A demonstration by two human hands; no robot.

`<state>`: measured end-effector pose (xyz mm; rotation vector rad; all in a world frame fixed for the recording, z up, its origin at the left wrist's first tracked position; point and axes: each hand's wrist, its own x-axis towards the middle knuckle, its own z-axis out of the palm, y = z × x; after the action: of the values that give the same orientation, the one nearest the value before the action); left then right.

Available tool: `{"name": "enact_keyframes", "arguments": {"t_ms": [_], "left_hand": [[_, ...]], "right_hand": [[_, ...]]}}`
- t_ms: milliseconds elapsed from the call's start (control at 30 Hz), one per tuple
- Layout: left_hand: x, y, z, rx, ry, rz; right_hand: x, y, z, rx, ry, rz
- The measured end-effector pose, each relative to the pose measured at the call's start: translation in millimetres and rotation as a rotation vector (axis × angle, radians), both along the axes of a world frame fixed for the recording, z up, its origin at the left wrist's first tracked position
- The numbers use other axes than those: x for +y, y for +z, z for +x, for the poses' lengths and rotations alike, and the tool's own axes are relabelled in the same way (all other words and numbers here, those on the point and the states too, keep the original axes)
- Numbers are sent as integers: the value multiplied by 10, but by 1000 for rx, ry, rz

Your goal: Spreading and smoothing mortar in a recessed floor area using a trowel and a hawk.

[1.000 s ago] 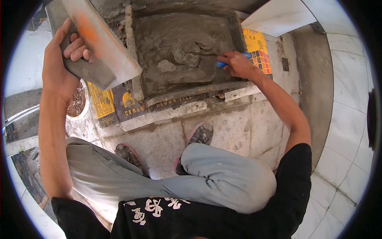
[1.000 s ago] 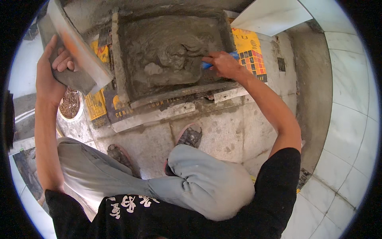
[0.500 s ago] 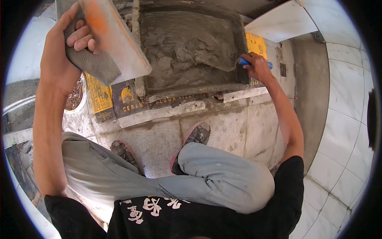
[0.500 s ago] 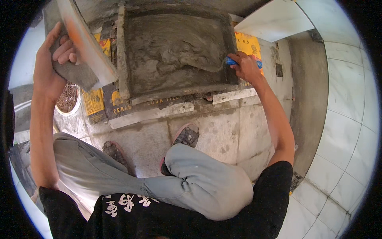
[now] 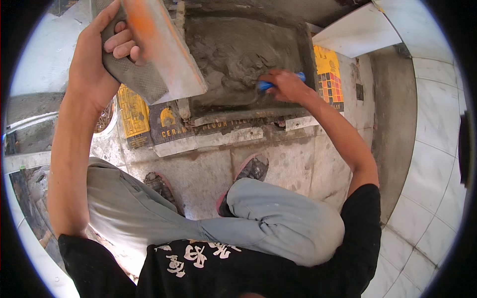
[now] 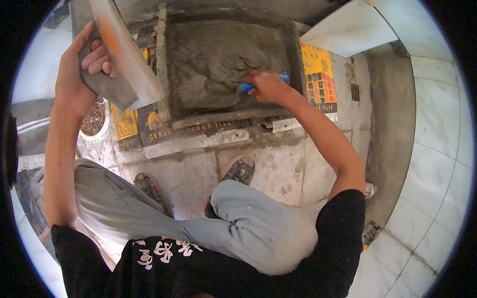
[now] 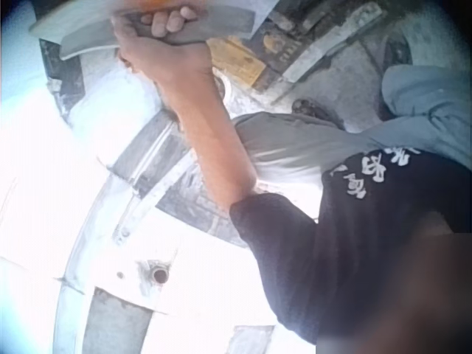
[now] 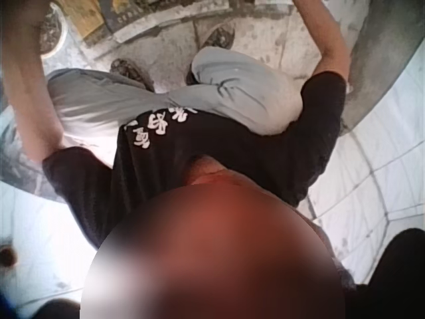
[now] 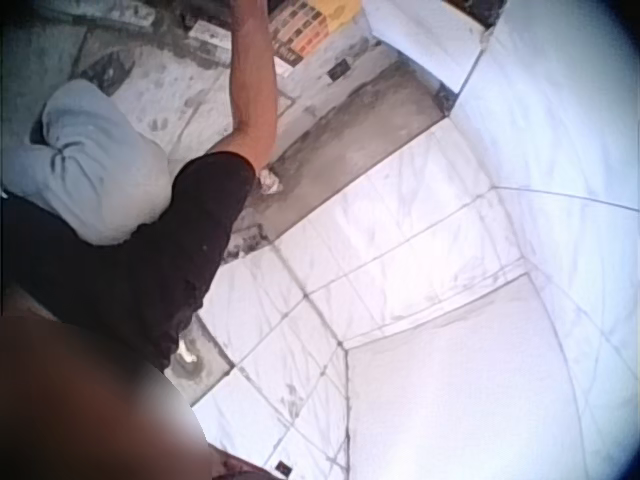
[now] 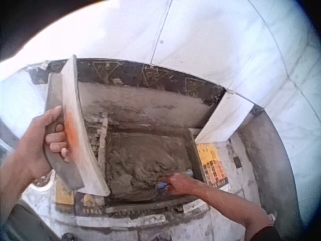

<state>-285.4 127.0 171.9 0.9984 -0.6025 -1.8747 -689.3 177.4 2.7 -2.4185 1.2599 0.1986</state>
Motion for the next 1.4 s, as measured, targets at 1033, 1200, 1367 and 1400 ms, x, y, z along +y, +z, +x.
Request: {"name": "enact_keyframes", "arguments": {"t_ms": [1033, 1200, 1367, 1400], "left_hand": [[-29, 24, -10, -14, 33, -31], [1, 72, 12, -26, 51, 52], [25, 121, 87, -14, 78, 58], [24, 133, 115, -34, 77, 66]], "right_hand": [[-459, 84, -1132, 251, 19, -400], [-348, 369, -1086, 341, 4, -422], [61, 539, -1109, 366, -348, -170], [180, 618, -1069, 352, -447, -102]]}}
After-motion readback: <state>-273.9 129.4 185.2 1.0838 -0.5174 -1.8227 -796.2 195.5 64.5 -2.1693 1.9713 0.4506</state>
